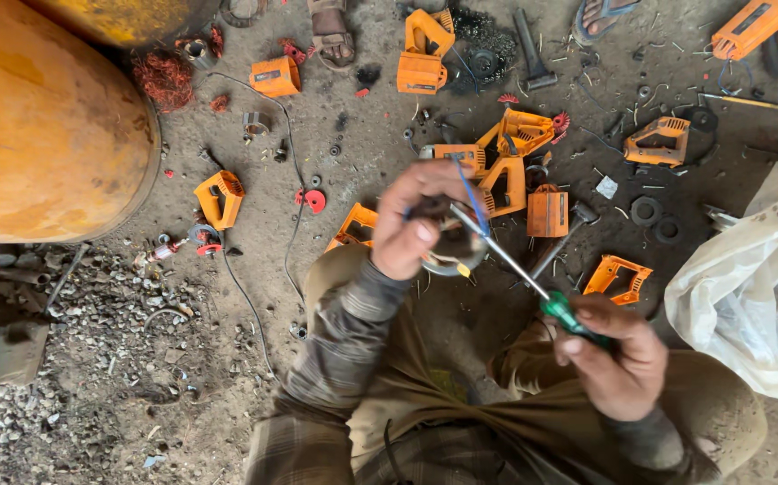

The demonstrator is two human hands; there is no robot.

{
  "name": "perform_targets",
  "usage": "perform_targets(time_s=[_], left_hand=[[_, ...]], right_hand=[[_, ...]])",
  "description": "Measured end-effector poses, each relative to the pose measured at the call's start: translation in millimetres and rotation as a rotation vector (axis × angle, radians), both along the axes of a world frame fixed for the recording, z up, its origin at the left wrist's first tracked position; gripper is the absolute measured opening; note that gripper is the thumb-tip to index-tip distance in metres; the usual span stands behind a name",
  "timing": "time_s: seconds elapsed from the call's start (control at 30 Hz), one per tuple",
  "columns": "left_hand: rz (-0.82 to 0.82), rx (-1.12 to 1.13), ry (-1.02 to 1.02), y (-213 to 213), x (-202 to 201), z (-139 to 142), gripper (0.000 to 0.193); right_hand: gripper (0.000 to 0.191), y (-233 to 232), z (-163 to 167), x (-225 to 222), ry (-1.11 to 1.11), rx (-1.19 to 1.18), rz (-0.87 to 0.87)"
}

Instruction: The person sits on the ground in a workshop and repairs an angle grinder, using a screwdriver to unscrew and pry open the orange housing and work on the copper-wound motor armature, handling the motor and its parts by hand. Other workers and many grinder housings are scattered on the floor around them.

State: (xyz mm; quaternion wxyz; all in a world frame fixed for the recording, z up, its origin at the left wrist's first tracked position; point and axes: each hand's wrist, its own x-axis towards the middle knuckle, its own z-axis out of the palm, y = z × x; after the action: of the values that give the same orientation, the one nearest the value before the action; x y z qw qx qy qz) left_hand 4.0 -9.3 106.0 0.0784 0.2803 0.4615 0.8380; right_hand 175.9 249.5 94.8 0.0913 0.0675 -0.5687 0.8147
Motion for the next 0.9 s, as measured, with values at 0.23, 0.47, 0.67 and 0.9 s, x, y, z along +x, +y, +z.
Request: perform_targets(time_s=[0.23,0.47,0.67,0.9], left_hand=[[0.014,0.134,-0.059,-5,-4,9,0.076],[-0.061,0.101,-0.045,-25,-9,7,0.070],[-0.011,-0.072,0.039,-32,-10,4,0.070],[0.162,-0.033,0.093,-19,-10,1,0.064]], right_hand=[[0.025,22,9,11,0.134,0.249,-0.180],[0.025,26,30,17,0.092,0.533,-0.188],[0.027,18,37,16,0.185,0.765,-0.232],[0.027,7,5,16,0.172,0.568,-0.231]])
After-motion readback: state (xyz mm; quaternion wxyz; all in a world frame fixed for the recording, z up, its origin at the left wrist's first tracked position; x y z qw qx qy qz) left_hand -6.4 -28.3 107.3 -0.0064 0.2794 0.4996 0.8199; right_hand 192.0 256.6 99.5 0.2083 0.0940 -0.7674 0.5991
